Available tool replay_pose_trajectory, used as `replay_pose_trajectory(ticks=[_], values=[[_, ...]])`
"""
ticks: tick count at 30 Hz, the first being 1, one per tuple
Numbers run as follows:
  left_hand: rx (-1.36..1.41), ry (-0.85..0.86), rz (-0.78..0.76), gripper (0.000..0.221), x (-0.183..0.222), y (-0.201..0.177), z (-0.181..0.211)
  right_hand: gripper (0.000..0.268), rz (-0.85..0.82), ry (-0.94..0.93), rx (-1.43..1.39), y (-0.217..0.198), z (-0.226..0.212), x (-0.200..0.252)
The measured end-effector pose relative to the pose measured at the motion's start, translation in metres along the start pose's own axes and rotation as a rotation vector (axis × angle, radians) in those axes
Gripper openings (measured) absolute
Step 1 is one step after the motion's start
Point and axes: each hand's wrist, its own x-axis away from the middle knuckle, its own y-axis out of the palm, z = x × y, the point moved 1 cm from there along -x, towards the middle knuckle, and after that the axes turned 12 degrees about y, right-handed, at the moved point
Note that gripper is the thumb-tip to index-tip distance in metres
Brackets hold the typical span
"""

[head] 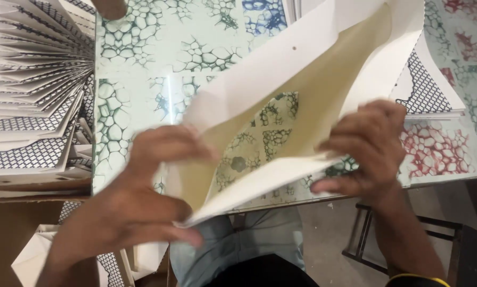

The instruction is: Folding and assembling printed paper bags on a table in a manufacturing or packaging environment.

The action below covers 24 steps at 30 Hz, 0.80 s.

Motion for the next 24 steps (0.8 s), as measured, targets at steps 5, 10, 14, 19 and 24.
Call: replay_pose_trajectory(ticks=[5,10,14,19,24], values=[[-0.229,-0.364,0.172,0.019,0.024,-0.012,0.008,0.06,-0.091,-0.044,0.211,0.0,0.053,-0.057],[-0.417,-0.847,0.289,0.015,0.099,-0.026,-0.009,0.057,-0.197,-0.086,0.257,0.012,0.126,-0.084],[-0.203,-0.725,0.57,0.014,0.168,-0.04,-0.056,0.051,-0.188,-0.084,0.141,0.012,0.162,-0.086],[-0.114,-0.721,0.817,0.028,0.161,-0.042,-0.085,0.067,-0.111,0.033,0.198,0.011,0.141,-0.07],[-0.24,-0.73,0.833,0.042,0.154,-0.029,-0.125,0.067,0.054,0.138,0.089,0.039,0.121,-0.046]])
